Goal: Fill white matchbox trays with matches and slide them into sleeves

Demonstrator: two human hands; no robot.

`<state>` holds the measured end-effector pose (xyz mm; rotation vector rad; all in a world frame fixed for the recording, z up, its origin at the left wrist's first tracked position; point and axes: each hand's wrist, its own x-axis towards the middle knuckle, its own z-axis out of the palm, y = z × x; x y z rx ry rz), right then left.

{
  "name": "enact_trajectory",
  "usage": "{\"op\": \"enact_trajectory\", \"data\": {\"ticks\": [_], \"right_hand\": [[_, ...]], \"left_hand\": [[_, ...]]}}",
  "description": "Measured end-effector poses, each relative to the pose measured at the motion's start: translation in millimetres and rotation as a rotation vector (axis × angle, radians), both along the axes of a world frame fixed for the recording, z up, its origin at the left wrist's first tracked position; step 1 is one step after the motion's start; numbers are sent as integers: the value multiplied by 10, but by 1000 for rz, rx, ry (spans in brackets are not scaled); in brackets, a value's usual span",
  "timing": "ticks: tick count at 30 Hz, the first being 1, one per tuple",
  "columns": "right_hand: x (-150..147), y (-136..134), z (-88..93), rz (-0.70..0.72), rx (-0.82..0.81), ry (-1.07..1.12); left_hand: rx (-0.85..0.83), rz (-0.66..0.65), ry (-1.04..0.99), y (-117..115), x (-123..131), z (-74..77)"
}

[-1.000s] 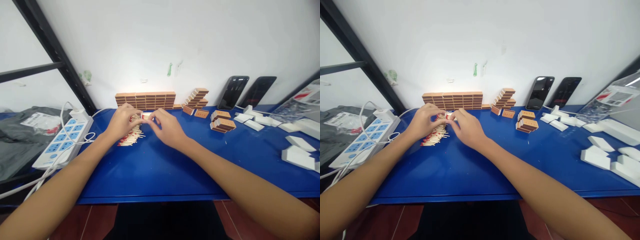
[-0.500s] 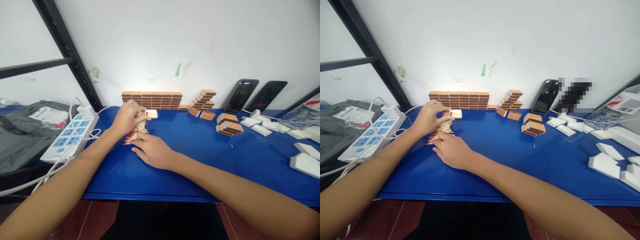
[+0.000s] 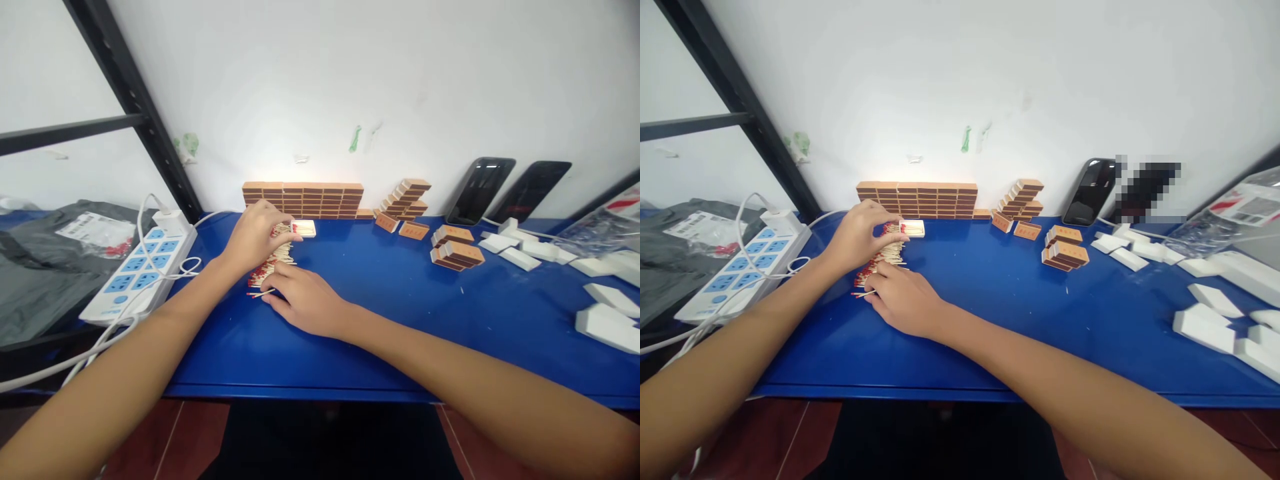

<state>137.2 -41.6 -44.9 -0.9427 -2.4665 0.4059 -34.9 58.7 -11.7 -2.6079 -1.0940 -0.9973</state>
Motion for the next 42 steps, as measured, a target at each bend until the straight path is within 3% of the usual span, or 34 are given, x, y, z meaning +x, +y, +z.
{"op": "enact_trajectory", "data": {"ticks": [9,24,31,42], "right_hand": [[9,4,18,-2,-68,27],[20,20,-9,10,-44,-47],[38,3,62,-2,-46,-69],[442,202,155,-117,-19,-5]], "left_hand": [[-2,0,7,-13,11,-3],[-3,-3,13,-10,5,-1],[-9,-1,6,-9,6,-2],[-13,0,11,18,-21,-15]]}}
